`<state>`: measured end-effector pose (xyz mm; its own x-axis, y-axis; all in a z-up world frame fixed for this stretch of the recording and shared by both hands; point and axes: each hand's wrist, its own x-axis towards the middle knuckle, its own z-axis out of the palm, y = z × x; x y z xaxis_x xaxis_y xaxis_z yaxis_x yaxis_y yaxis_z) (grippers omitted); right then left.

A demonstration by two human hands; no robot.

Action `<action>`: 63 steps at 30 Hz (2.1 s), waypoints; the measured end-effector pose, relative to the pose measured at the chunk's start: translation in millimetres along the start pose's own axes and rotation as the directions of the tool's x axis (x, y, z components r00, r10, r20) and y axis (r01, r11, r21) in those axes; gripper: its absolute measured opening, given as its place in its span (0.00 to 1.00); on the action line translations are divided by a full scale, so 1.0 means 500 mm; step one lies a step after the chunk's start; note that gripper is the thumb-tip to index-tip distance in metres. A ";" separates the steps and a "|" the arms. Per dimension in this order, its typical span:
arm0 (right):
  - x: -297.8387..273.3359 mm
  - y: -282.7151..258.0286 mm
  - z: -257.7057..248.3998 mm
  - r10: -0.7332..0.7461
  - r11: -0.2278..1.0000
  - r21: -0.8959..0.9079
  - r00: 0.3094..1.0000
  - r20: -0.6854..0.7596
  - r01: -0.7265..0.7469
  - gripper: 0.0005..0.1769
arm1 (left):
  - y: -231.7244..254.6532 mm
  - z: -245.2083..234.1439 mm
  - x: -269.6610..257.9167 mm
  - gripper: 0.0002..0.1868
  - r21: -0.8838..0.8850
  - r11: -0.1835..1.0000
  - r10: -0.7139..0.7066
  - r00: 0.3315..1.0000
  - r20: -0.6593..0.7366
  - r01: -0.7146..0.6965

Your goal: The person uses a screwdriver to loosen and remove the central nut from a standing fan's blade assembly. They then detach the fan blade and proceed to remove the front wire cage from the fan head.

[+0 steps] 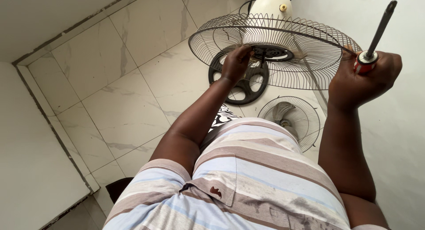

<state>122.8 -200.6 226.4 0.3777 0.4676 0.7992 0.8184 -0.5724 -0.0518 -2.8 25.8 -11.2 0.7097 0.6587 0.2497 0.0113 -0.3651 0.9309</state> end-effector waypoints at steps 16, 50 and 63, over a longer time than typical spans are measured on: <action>-0.001 -0.011 -0.003 0.036 0.999 0.000 0.999 0.012 -0.036 0.24 | 0.002 0.012 0.009 0.05 0.150 0.983 0.121 0.987 -0.103 -0.105; 0.002 -0.037 -0.003 0.080 0.991 0.109 0.997 0.001 -0.079 0.23 | 0.040 -0.040 0.027 0.14 0.433 0.894 0.187 0.974 -0.128 -0.114; -0.015 -0.004 0.009 0.112 0.984 0.130 0.989 0.094 -0.124 0.22 | 0.030 -0.040 0.047 0.19 0.523 0.844 0.182 0.981 -0.068 -0.120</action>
<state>120.5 -199.9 217.8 0.5059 0.4622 0.7283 0.8149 -0.5330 -0.2279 -0.3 48.9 13.9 0.6502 0.6248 0.4322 0.2931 -0.7312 0.6160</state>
